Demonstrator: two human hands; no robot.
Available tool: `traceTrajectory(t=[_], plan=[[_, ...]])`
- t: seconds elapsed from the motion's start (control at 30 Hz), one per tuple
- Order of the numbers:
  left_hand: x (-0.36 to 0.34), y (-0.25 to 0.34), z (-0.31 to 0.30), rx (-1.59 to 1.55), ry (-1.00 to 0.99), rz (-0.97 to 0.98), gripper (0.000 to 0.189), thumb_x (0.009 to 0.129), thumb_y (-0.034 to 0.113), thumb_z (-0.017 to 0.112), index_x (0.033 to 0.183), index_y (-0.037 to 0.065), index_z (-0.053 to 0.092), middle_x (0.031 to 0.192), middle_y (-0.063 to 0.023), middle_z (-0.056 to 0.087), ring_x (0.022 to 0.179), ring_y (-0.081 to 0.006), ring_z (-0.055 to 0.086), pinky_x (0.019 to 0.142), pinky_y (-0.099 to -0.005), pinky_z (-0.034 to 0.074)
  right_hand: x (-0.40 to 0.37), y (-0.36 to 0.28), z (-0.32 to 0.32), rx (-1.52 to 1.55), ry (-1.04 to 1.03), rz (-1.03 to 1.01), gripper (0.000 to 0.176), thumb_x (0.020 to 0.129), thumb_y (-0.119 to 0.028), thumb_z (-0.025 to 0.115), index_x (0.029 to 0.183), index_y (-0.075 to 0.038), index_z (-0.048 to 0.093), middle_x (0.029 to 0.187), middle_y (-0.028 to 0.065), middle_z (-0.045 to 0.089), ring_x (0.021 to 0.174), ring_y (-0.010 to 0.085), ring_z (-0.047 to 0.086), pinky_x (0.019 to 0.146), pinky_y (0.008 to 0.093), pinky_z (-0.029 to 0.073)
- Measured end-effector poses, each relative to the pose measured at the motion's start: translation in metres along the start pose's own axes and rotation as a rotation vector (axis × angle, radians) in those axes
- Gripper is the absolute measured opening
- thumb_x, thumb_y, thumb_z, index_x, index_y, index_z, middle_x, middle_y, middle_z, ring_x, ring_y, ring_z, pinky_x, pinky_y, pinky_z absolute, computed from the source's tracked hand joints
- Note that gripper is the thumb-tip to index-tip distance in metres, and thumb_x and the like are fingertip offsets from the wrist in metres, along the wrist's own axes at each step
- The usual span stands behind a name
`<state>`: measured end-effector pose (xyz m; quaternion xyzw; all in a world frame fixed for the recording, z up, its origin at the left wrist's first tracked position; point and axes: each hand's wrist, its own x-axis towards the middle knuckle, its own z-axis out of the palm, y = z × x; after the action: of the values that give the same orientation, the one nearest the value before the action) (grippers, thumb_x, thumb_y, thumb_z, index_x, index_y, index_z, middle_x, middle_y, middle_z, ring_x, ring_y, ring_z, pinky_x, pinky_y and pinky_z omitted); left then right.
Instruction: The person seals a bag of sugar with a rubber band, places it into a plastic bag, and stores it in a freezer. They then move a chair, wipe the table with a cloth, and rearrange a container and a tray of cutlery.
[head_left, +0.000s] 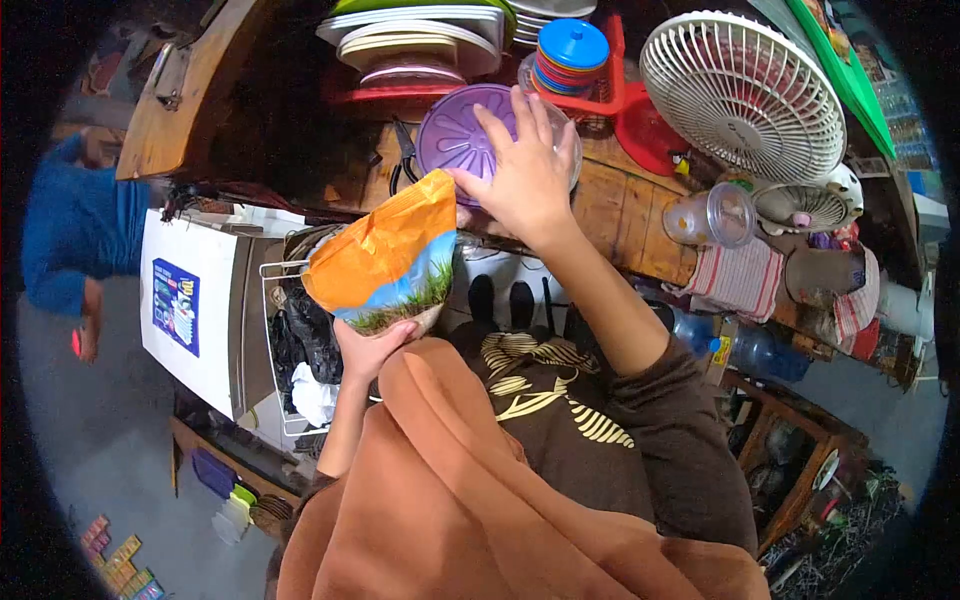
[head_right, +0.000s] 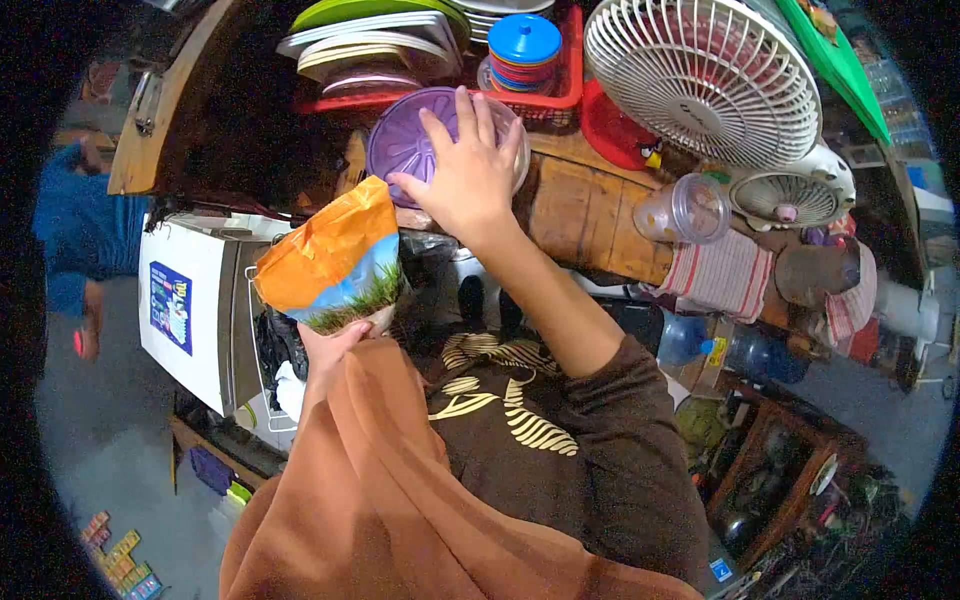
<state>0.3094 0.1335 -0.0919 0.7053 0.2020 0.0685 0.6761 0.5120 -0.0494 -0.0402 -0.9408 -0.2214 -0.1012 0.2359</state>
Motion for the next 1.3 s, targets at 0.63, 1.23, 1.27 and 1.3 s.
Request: traceTrajectory(t=[0.63,1.23,1.27,1.3], plan=[[0.030,0.000,0.014,0.041,-0.118,-0.091,0.057,0.054,0.002,0.078,0.102,-0.005,0.049,0.095,-0.0098,0.057,0.087,-0.0163,0.056,0.074,-0.0288,0.048,-0.037,0.060,-0.068,-0.354,-0.071,0.306,0.078,0.063,-0.060,0.059,0.124,-0.013,0.043,0.133,0.0199,0.030,0.126,0.0300,0.025,0.098,0.0601,0.011],[0.040,0.035,0.057,-0.006,-0.454,-0.354,0.046,0.059,0.001,0.076,0.097,-0.006,0.052,0.092,-0.0099,0.059,0.088,-0.0176,0.058,0.076,-0.0310,0.049,-0.054,0.058,-0.069,0.084,0.292,0.144,0.056,0.074,-0.042,0.059,0.119,-0.011,0.048,0.129,0.0199,0.036,0.119,0.0326,0.036,0.099,0.0529,0.015],[0.042,0.036,0.063,-0.067,-0.439,-0.346,0.047,0.058,0.003,0.077,0.098,-0.004,0.052,0.093,-0.0087,0.060,0.089,-0.0163,0.057,0.076,-0.0309,0.049,-0.061,0.054,-0.086,0.222,0.264,0.109,0.056,0.075,-0.041,0.058,0.121,-0.011,0.046,0.128,0.0194,0.037,0.118,0.0321,0.037,0.101,0.0479,0.018],[0.047,0.016,0.064,0.051,-0.542,0.015,0.056,0.055,0.009,0.080,0.102,-0.001,0.052,0.094,-0.0061,0.061,0.089,-0.0150,0.057,0.078,-0.0310,0.047,-0.069,0.048,-0.099,0.535,0.236,0.052,0.051,0.076,-0.039,0.057,0.116,-0.008,0.051,0.125,0.0198,0.040,0.117,0.0324,0.038,0.100,0.0439,0.022]])
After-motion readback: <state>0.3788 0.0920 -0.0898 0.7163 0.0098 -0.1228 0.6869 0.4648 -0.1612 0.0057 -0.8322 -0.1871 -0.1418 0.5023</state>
